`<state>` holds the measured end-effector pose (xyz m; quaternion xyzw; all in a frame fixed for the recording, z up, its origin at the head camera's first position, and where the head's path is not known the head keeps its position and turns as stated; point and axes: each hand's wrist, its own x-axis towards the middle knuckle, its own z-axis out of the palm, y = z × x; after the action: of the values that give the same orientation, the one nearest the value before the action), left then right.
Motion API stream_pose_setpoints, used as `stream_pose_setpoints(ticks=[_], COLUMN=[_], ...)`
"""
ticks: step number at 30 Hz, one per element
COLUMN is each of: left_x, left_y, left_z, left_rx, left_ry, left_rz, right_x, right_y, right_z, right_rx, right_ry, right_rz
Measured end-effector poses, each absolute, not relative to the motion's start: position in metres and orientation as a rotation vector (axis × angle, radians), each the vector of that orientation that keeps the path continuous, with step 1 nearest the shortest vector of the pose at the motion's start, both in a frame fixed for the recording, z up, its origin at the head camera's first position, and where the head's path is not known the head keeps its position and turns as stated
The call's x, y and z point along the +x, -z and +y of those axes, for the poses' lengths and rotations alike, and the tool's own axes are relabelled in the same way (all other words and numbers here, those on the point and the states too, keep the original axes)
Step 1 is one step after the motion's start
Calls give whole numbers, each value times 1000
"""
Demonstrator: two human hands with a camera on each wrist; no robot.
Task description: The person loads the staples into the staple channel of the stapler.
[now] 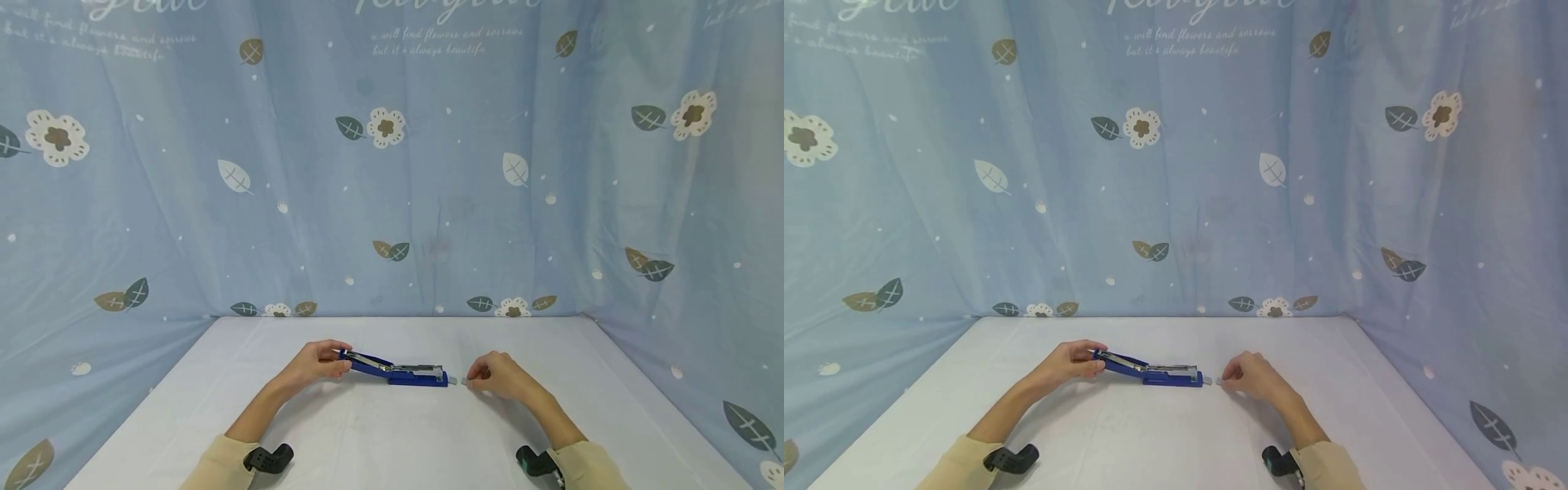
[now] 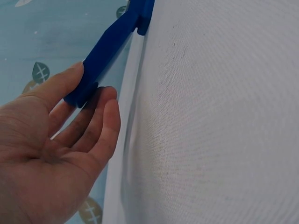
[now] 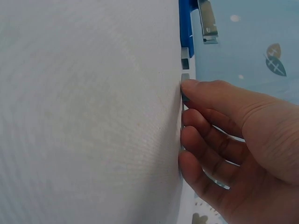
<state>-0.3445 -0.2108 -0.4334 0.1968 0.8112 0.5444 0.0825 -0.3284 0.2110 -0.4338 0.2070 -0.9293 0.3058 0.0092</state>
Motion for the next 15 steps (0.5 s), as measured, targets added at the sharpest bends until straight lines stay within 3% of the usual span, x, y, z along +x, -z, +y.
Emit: stream_pose_setpoints(ticks=[15], left_x=[-342], left_y=[432], left_z=[-210], left_rx=[586], left_ry=[-1621], left_rz=[2418], right_x=[-326], right_y=[432], right_z=[208], right_rx=[598], right_ry=[-941], right_rz=[-2932])
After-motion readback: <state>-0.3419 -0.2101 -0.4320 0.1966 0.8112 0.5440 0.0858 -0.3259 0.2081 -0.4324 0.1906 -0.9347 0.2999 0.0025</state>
